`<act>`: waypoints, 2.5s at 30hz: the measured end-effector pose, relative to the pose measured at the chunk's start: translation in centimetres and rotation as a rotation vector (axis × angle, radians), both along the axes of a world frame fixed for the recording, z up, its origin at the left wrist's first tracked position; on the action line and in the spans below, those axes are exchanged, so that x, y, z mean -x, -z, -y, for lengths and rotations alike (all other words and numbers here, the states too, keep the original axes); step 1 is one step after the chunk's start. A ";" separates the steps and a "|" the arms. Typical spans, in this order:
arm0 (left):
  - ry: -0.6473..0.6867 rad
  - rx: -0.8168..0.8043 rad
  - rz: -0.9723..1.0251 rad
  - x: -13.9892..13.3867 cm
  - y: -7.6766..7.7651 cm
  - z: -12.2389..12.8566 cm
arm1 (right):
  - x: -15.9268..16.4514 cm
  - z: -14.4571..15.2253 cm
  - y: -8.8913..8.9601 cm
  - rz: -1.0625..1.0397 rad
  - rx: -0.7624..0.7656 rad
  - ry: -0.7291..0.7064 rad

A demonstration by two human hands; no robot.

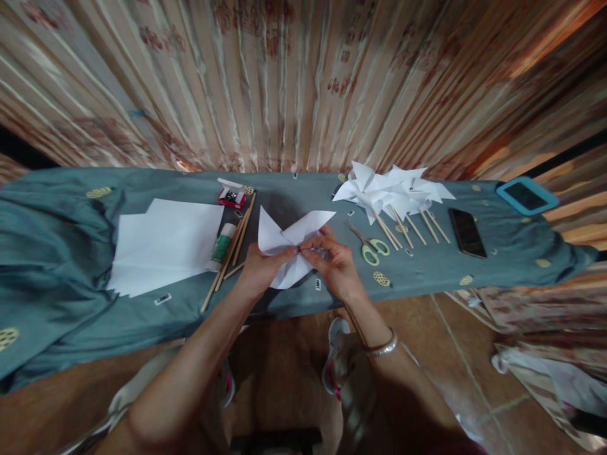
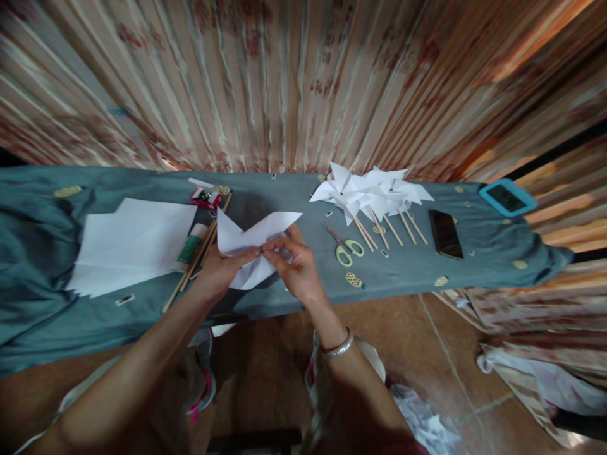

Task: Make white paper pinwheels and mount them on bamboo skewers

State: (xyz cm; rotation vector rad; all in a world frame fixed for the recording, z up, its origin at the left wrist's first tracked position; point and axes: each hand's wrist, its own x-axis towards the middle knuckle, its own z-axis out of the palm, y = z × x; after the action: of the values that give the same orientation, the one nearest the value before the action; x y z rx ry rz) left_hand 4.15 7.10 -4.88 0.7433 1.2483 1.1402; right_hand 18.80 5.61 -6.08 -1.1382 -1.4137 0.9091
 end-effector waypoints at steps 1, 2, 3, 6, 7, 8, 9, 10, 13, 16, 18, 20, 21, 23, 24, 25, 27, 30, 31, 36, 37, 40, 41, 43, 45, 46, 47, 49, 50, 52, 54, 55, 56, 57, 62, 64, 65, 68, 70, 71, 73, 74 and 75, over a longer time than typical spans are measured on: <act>0.001 -0.016 0.019 0.0 0.0 0.0 | 0.0 0.0 0.0 -0.008 0.001 -0.002; 0.001 -0.030 0.035 0.0 -0.1 0.1 | 0.0 0.1 0.0 -0.015 0.004 -0.002; 0.000 -0.038 0.043 0.1 -0.1 0.1 | 0.0 0.1 0.0 -0.019 0.009 -0.003; 0.004 -0.024 0.035 0.1 -0.2 0.2 | 0.1 0.2 0.0 -0.033 0.034 -0.013; 0.011 -0.017 0.038 0.2 -0.2 0.2 | 0.1 0.3 -0.1 -0.042 0.043 -0.020; 0.017 -0.012 0.043 0.2 -0.1 0.2 | 0.1 0.3 -0.1 -0.050 0.051 -0.025; 0.020 -0.009 0.050 0.2 0.0 0.2 | 0.1 0.3 -0.1 -0.058 0.056 -0.028; 0.025 -0.011 0.057 0.2 0.1 0.2 | 0.1 0.3 -0.1 -0.065 0.058 -0.028; 0.035 -0.011 0.062 0.3 0.5 0.2 | 0.1 0.4 -0.3 -0.078 0.062 -0.031; 0.046 -0.007 0.064 0.3 0.7 0.3 | 0.1 0.3 -0.5 -0.080 0.077 -0.044; 0.055 -0.019 0.067 0.4 0.7 0.3 | 0.1 0.3 -0.6 -0.084 0.088 -0.051; 0.060 -0.027 0.064 0.4 0.6 0.4 | 0.1 0.3 -0.6 -0.093 0.096 -0.059; 0.058 -0.025 0.061 0.4 0.6 0.4 | 0.0 0.3 -0.6 -0.095 0.098 -0.065; 0.049 -0.019 0.056 0.4 0.5 0.4 | -0.1 0.3 -0.7 -0.087 0.098 -0.074; 0.048 -0.019 0.056 0.4 0.5 0.4 | -0.1 0.3 -0.7 -0.082 0.096 -0.076; 0.046 -0.017 0.055 0.4 0.5 0.4 | -0.1 0.3 -0.7 -0.077 0.094 -0.077; 0.044 -0.007 0.059 0.3 0.4 0.3 | -0.2 0.3 -0.6 -0.071 0.087 -0.075; 0.052 0.019 0.083 0.3 0.2 0.3 | -0.2 0.3 -0.6 -0.071 0.080 -0.068; 0.052 0.027 0.093 0.3 0.1 0.4 | -0.2 0.3 -0.6 -0.073 0.080 -0.069; 0.093 0.094 0.128 0.3 -0.3 0.6 | -0.2 0.3 -0.5 -0.124 0.105 -0.096; 0.105 0.106 0.134 0.3 -0.3 0.7 | -0.2 0.4 -0.5 -0.139 0.111 -0.102; 0.110 0.114 0.156 0.3 -0.5 0.8 | -0.1 0.4 -0.5 -0.162 0.109 -0.108; 0.105 0.109 0.163 0.4 -0.5 0.9 | -0.1 0.4 -0.5 -0.160 0.103 -0.105; 0.089 0.096 0.178 0.4 -0.5 0.9 | 0.0 0.5 -0.5 -0.145 0.097 -0.098; 0.067 0.086 0.191 0.4 -0.4 0.9 | 0.0 0.5 -0.6 -0.136 0.099 -0.098; 0.058 0.083 0.195 0.4 -0.3 0.9 | 0.0 0.5 -0.6 -0.137 0.101 -0.103; 0.054 0.083 0.198 0.4 -0.3 0.9 | -0.1 0.4 -0.6 -0.139 0.102 -0.109; 0.058 0.088 0.200 0.3 -0.4 0.8 | -0.2 0.4 -0.5 -0.141 0.100 -0.125; 0.057 0.091 0.200 0.3 -0.4 0.8 | -0.2 0.4 -0.5 -0.141 0.098 -0.134; 0.046 0.095 0.198 0.3 -0.5 0.8 | -0.4 0.4 -0.3 -0.136 0.092 -0.155; 0.034 0.093 0.190 0.4 -0.6 0.8 | -0.5 0.3 -0.1 -0.126 0.088 -0.173; 0.037 0.088 0.186 0.4 -0.5 0.8 | -0.5 0.3 -0.1 -0.120 0.086 -0.177; 0.045 0.080 0.182 0.4 -0.4 0.8 | -0.5 0.3 0.0 -0.113 0.085 -0.179; 0.052 0.068 0.176 0.5 -0.3 0.8 | -0.5 0.3 0.0 -0.107 0.085 -0.178; 0.076 0.014 0.122 0.8 0.6 0.9 | -0.5 0.4 -0.3 -0.104 0.086 -0.180; 0.081 0.007 0.099 0.8 0.7 0.9 | -0.4 0.4 -0.3 -0.108 0.085 -0.180; 0.079 0.003 0.089 0.8 0.7 0.9 | -0.4 0.4 -0.3 -0.110 0.085 -0.179; 0.063 -0.010 0.073 0.7 0.5 0.9 | -0.4 0.4 -0.2 -0.091 0.084 -0.164; 0.050 -0.017 0.055 0.6 0.3 0.9 | -0.4 0.4 -0.2 -0.062 0.078 -0.152; 0.044 -0.020 0.043 0.6 0.3 0.9 | -0.4 0.4 -0.2 -0.051 0.076 -0.147; 0.036 -0.034 0.020 0.6 0.2 0.9 | -0.3 0.4 -0.1 -0.039 0.077 -0.145; 0.036 -0.044 0.013 0.6 0.1 0.9 | -0.3 0.3 -0.1 -0.037 0.077 -0.146; 0.034 -0.052 0.010 0.6 0.1 0.9 | -0.3 0.3 -0.1 -0.036 0.077 -0.145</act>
State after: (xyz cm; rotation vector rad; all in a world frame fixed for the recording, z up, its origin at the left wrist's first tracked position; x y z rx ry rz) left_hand 3.55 6.23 -5.00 0.7944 1.1975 1.1513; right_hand 19.07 5.27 -5.94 -1.0806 -1.4571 1.0894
